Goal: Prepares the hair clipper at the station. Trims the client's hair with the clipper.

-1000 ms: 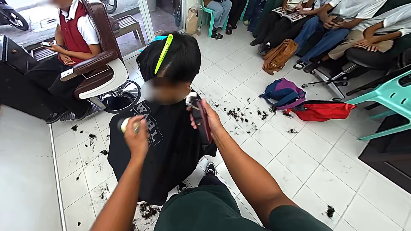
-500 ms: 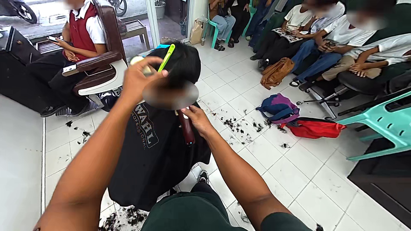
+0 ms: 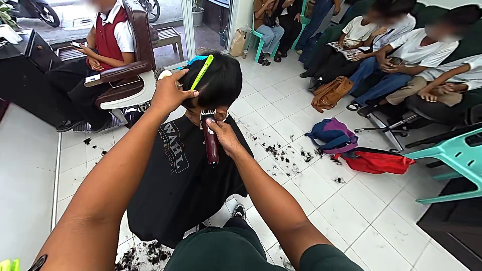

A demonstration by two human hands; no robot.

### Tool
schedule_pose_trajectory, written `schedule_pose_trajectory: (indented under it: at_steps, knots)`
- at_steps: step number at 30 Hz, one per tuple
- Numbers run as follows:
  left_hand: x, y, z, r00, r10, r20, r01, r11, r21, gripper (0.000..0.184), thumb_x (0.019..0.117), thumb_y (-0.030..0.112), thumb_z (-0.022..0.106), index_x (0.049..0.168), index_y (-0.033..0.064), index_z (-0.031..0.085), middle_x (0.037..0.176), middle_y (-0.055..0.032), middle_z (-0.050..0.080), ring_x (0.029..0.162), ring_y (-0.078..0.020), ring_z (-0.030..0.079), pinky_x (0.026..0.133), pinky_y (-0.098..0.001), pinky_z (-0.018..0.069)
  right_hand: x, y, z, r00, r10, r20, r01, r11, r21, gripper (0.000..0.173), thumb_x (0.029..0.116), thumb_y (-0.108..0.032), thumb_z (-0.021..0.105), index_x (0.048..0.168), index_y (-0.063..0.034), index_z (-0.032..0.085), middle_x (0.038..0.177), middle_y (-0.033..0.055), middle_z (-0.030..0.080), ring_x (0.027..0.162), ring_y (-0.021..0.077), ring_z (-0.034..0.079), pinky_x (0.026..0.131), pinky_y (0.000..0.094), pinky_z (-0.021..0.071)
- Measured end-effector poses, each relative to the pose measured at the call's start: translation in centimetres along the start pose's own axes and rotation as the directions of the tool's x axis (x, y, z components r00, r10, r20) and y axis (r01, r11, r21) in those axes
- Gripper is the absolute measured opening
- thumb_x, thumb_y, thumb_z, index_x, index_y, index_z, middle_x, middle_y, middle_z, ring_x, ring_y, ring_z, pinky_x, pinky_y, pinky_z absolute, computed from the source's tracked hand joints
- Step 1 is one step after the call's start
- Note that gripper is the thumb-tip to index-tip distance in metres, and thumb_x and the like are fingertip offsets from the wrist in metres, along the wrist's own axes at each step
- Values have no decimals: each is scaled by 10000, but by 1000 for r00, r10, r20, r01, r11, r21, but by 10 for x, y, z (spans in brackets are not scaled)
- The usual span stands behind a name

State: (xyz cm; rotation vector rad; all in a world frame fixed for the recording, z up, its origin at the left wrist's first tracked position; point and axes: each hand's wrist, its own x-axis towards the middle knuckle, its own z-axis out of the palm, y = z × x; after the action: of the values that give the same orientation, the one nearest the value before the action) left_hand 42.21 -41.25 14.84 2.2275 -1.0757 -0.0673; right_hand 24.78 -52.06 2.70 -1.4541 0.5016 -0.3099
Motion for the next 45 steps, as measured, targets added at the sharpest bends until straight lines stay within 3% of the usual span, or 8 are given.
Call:
schedule_pose_trajectory:
  at_steps: [5,12,16,28,33,38,41,45]
  knots:
    - [0,-2,1,1000,15,1,-15,1000,-20,728,888,333,822,1509,101,521,1225,-235,677,1085,-365,657,1003,-569,476,3,2,0,991,-135,-19,136,989,55,442,1081,-409,485,1277,-28,593,1020,102,671,861,151,664,796,362,579]
    - [2,-3,1,1000,-2,18,3,1000,-25,733,889,350,819,1517,125,516,1273,-221,668,1143,-357,649,1036,-564,464,-5,0,-3,998,-58,-6,58,998,29,507,1056,-513,492,1240,-57,614,943,110,667,749,173,657,685,375,586]
    - [4,-4,0,1000,-2,21,2,1000,-15,729,897,350,810,1523,129,510,1266,-215,672,1134,-349,649,1029,-559,464,8,5,-1,998,-63,-15,64,997,47,423,1074,-346,533,1260,29,592,1022,162,676,866,216,685,814,416,593]
    - [4,-2,1,1000,9,10,-9,1000,7,723,897,343,811,1516,114,516,1227,-214,684,1100,-355,655,1014,-575,463,8,2,-8,1000,-12,21,10,996,94,439,1088,-375,491,1190,34,617,938,137,680,783,191,681,744,384,601]
    - [3,-3,0,1000,-4,19,4,1000,13,718,901,351,804,1520,130,515,1266,-204,675,1149,-348,645,1042,-573,451,7,1,-8,992,-128,-5,124,950,287,427,1111,-358,398,1318,-19,554,998,116,655,798,202,683,730,393,616]
    - [3,-2,0,1000,-9,20,9,1000,22,733,898,354,808,1529,136,504,1262,-196,677,1158,-334,641,1046,-556,451,5,-1,-14,998,11,54,-24,969,244,431,1104,-391,439,1192,-5,607,902,105,658,708,187,664,660,355,604]
    - [3,-3,0,1000,-14,15,14,1000,18,734,897,349,810,1528,133,504,1275,-196,672,1170,-331,638,1054,-556,446,2,-6,-12,996,-90,8,83,945,316,437,1114,-377,391,1296,-23,571,951,101,658,731,185,674,677,350,613]
    - [3,-4,0,1000,-11,20,11,1000,15,731,895,347,812,1527,142,507,1287,-185,673,1174,-320,642,1057,-552,451,-3,6,-11,991,62,122,-64,998,10,474,1076,-431,499,1090,16,655,838,112,676,639,179,649,608,356,587]
